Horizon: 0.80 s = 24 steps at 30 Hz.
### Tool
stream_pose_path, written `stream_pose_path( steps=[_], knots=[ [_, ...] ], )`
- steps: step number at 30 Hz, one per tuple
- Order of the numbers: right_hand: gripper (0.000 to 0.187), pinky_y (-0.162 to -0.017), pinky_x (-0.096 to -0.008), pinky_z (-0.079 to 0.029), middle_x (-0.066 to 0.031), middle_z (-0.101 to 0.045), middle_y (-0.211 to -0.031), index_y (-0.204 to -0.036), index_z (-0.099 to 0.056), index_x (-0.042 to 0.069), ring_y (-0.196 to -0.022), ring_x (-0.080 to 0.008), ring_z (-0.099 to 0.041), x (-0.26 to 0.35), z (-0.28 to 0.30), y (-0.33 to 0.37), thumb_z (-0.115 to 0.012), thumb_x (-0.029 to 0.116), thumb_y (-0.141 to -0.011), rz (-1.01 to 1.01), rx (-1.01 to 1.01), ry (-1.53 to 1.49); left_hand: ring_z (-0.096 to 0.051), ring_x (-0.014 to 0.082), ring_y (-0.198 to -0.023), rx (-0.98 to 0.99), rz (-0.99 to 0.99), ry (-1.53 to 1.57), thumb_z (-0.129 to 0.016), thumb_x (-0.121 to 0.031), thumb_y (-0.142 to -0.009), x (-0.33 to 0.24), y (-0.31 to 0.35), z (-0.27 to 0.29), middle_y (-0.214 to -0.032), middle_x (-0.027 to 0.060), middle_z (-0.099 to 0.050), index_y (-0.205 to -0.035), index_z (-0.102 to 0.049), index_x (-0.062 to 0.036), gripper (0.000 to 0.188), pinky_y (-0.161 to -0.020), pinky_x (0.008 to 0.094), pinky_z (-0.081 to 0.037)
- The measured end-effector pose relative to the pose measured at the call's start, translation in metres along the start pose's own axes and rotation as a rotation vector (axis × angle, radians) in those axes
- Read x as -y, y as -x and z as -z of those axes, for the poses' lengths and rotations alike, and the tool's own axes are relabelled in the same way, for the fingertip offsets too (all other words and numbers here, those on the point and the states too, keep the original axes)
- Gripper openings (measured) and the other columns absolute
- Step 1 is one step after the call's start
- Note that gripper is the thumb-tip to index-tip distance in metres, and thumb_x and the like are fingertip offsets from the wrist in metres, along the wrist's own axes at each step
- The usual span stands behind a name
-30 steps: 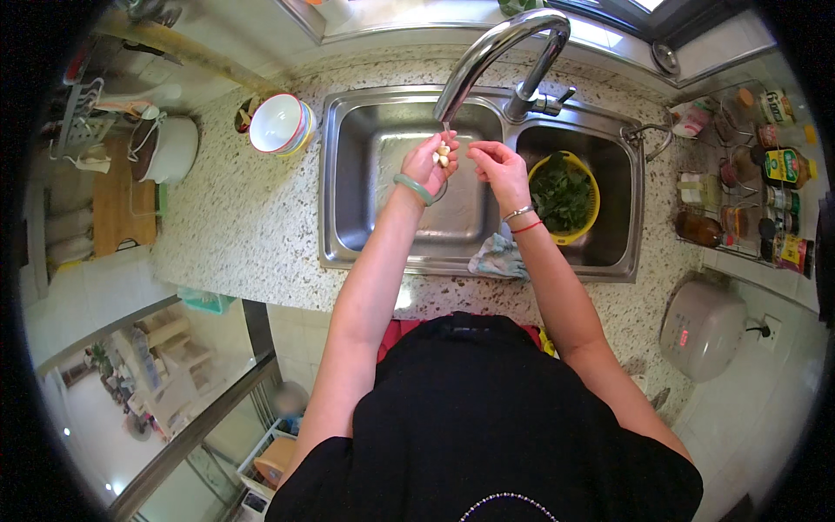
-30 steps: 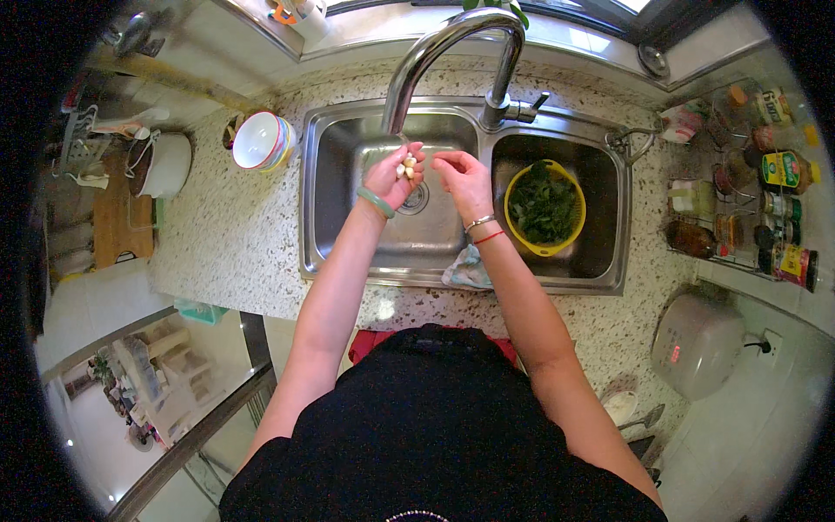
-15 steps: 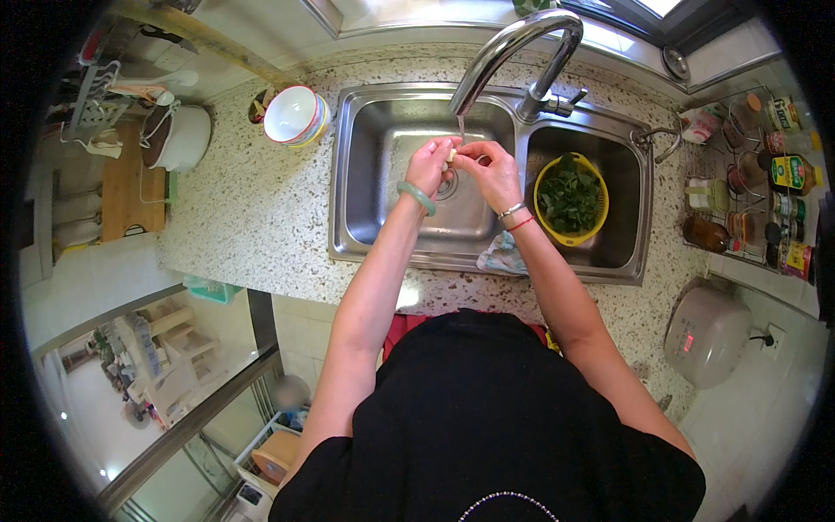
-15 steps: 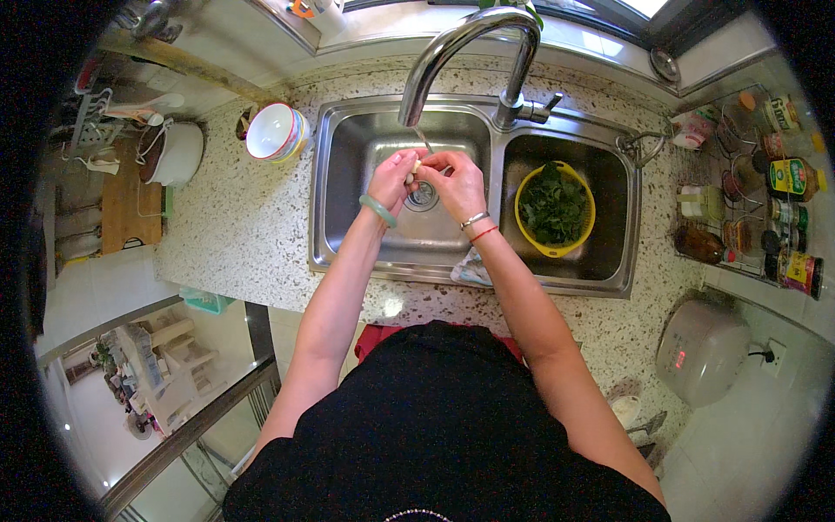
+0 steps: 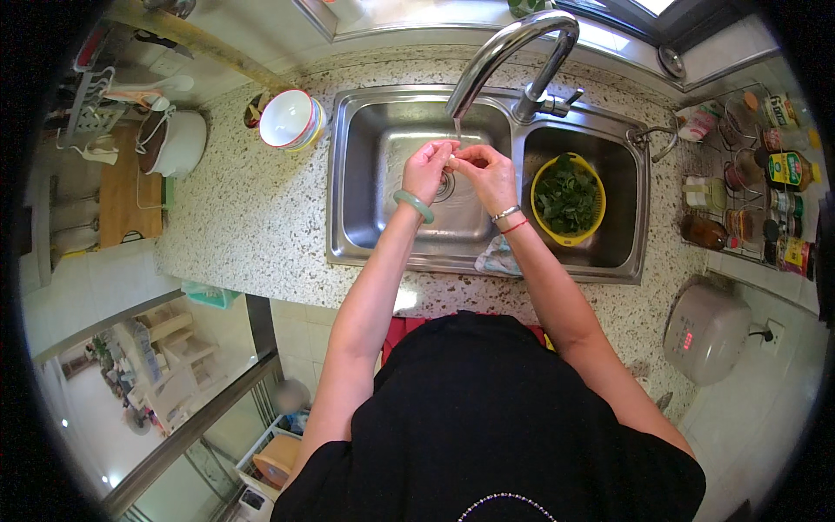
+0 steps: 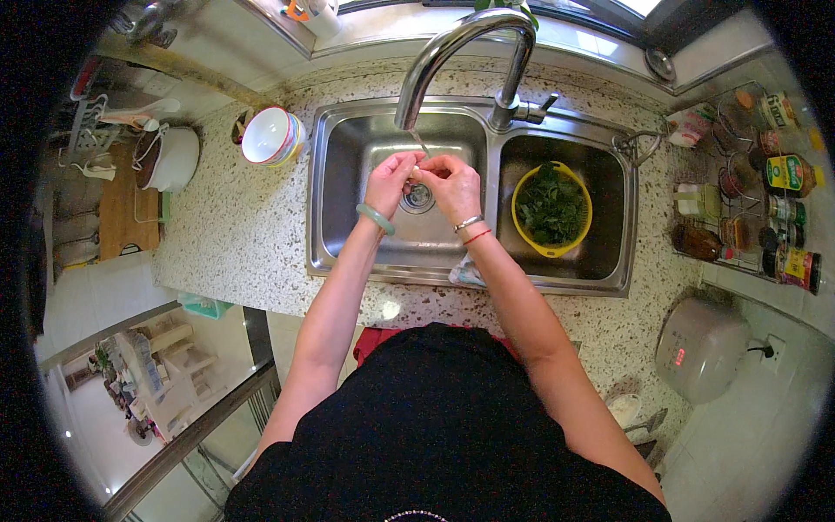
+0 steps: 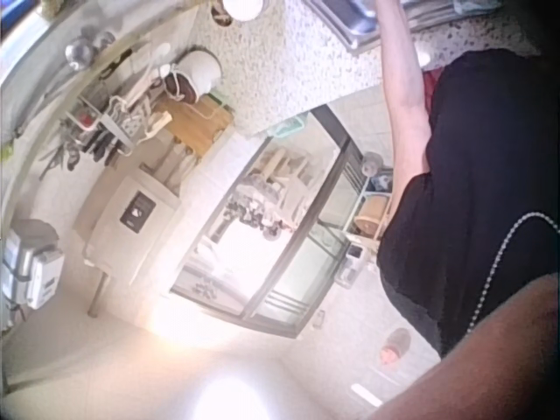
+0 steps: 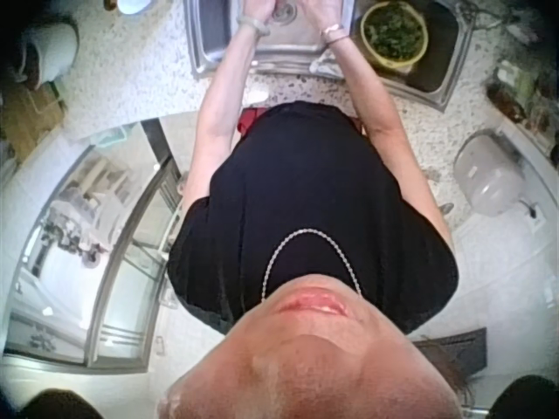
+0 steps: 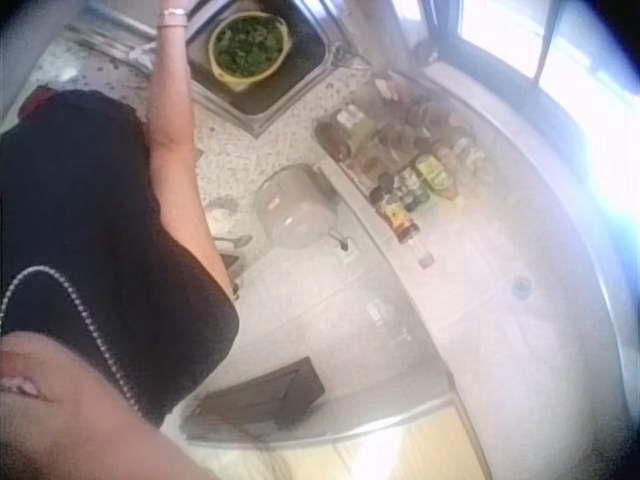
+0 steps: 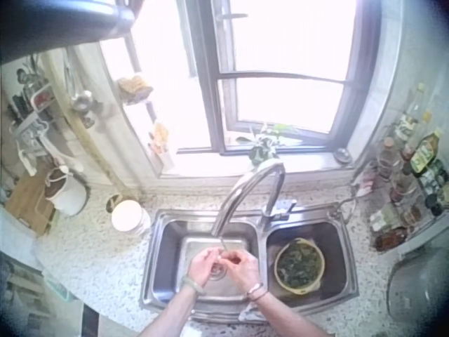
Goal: The person stands at a kitchen sink and peels garlic cloves by hand under running water. They wash the peeled cloves, briefly wipe the sink area with a cloth, and then place the cleaned garlic into a yellow colander containing green leafy vegetables.
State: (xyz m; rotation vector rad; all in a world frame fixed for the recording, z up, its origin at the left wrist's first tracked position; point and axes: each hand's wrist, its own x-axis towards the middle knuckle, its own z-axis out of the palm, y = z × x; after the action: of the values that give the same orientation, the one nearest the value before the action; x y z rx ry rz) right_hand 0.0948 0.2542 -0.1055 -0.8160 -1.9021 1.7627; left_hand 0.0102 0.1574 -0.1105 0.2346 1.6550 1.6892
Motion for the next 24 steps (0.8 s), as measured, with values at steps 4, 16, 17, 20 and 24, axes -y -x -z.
stream_pose_path(
  steps=[4,16,17,20,24],
  knots=[
    [0.018,-0.06,-0.0226,-0.049,-0.0065,-0.067,-0.071,-0.082,-0.067,-0.001,-0.065,-0.0088,-0.061,0.008,0.001,0.001,-0.073,0.012,-0.071,-0.064,0.032,-0.034,-0.046,-0.0005,-0.063,0.001,-0.062,-0.011,-0.05,-0.022,-0.092,-0.001,0.001,0.0,-0.08,-0.0054,-0.059,-0.104,-0.061,-0.0051,0.023,-0.053,0.0149,-0.034],
    [0.015,-0.062,-0.0224,-0.048,-0.006,-0.066,-0.075,-0.082,-0.064,-0.002,-0.067,-0.0084,-0.059,-0.001,-0.004,-0.002,-0.068,0.012,-0.077,-0.07,0.172,-0.012,-0.053,0.0004,-0.074,-0.019,-0.16,-0.018,-0.05,-0.021,-0.093,0.01,-0.001,0.007,-0.09,-0.0013,-0.062,-0.104,-0.061,-0.0042,0.023,-0.059,0.0149,-0.039],
    [0.015,-0.062,-0.0225,-0.048,-0.0062,-0.066,-0.075,-0.082,-0.063,-0.002,-0.068,-0.0083,-0.059,-0.001,-0.005,-0.001,-0.067,0.012,-0.077,-0.073,0.174,-0.02,-0.054,0.0007,-0.075,-0.032,-0.176,-0.027,-0.05,-0.021,-0.093,0.009,-0.001,0.006,-0.091,-0.0004,-0.063,-0.103,-0.061,-0.004,0.023,-0.059,0.0153,-0.04],
    [0.015,-0.064,-0.0226,-0.048,-0.0069,-0.066,-0.077,-0.084,-0.063,-0.002,-0.069,-0.0082,-0.059,-0.003,-0.009,0.0,-0.066,0.012,-0.078,-0.104,0.166,-0.103,-0.053,0.0021,-0.072,-0.012,-0.07,-0.032,-0.049,-0.02,-0.093,0.003,0.003,0.011,-0.095,0.0026,-0.063,-0.106,-0.059,-0.0027,0.024,-0.059,0.0159,-0.041],
    [0.016,-0.066,-0.0228,-0.048,-0.0071,-0.066,-0.079,-0.086,-0.064,-0.002,-0.072,-0.0084,-0.059,-0.007,-0.009,0.0,-0.065,0.012,-0.079,-0.162,0.05,-0.153,-0.051,0.0038,-0.067,0.021,0.052,0.281,-0.047,-0.02,-0.094,0.001,0.006,0.015,-0.1,0.0066,-0.063,-0.109,-0.056,-0.002,0.025,-0.055,0.0161,-0.042]
  ],
)
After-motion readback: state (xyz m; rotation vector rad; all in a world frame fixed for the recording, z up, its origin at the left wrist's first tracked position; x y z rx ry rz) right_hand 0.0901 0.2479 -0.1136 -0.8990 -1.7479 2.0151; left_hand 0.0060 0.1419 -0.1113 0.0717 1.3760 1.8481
